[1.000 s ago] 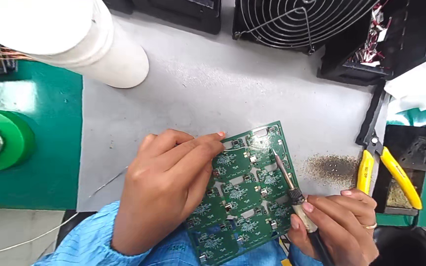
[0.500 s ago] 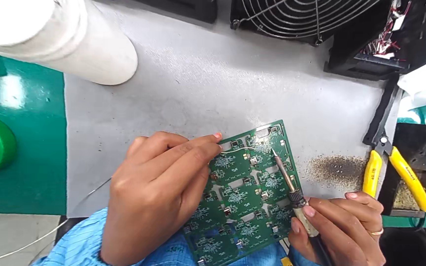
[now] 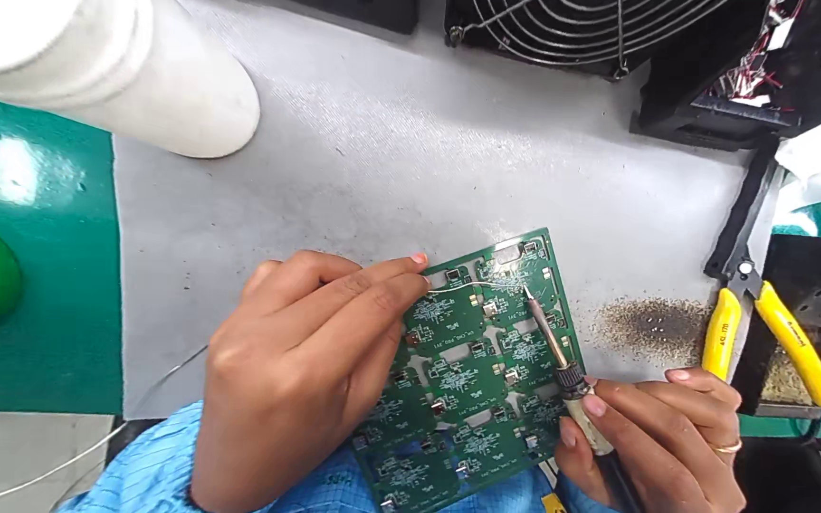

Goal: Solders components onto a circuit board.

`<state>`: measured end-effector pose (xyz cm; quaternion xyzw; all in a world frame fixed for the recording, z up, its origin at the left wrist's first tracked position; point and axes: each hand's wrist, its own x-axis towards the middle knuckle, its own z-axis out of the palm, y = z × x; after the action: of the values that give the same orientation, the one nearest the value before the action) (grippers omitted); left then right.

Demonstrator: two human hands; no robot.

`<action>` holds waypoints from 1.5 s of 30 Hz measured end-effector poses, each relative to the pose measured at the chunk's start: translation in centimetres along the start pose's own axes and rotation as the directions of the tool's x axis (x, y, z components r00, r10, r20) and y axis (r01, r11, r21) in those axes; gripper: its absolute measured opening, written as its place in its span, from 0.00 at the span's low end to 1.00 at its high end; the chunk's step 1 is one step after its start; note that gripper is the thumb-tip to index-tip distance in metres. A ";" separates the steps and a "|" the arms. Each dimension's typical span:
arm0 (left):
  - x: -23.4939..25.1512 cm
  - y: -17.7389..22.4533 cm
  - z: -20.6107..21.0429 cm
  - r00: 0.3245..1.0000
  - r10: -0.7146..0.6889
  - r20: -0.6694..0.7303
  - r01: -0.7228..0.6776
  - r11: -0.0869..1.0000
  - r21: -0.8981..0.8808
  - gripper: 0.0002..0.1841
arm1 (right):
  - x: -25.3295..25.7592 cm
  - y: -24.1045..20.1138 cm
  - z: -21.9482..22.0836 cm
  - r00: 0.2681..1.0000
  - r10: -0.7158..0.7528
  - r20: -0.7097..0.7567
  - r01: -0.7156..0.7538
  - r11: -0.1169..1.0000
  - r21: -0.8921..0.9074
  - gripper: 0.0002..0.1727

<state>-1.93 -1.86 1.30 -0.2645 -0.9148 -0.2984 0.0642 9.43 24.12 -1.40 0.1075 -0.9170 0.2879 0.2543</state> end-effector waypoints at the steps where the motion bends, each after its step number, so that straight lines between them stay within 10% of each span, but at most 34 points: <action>1: 0.0 0.0 0.0 1.000 0.000 -0.001 0.000 1.000 0.001 0.15 | 0.0 0.0 0.0 1.000 0.001 0.000 -0.001 1.000 0.000 0.07; 45: -0.2 -0.2 0.0 0.999 -0.037 -0.021 0.036 0.999 -0.014 0.15 | -0.3 0.5 -1.5 0.998 0.040 0.044 -0.045 0.989 0.143 0.11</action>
<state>-1.83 -2.12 1.17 -0.2449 -0.9167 -0.3086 0.0668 10.11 25.37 -0.77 0.1119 -0.9009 0.3565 0.2210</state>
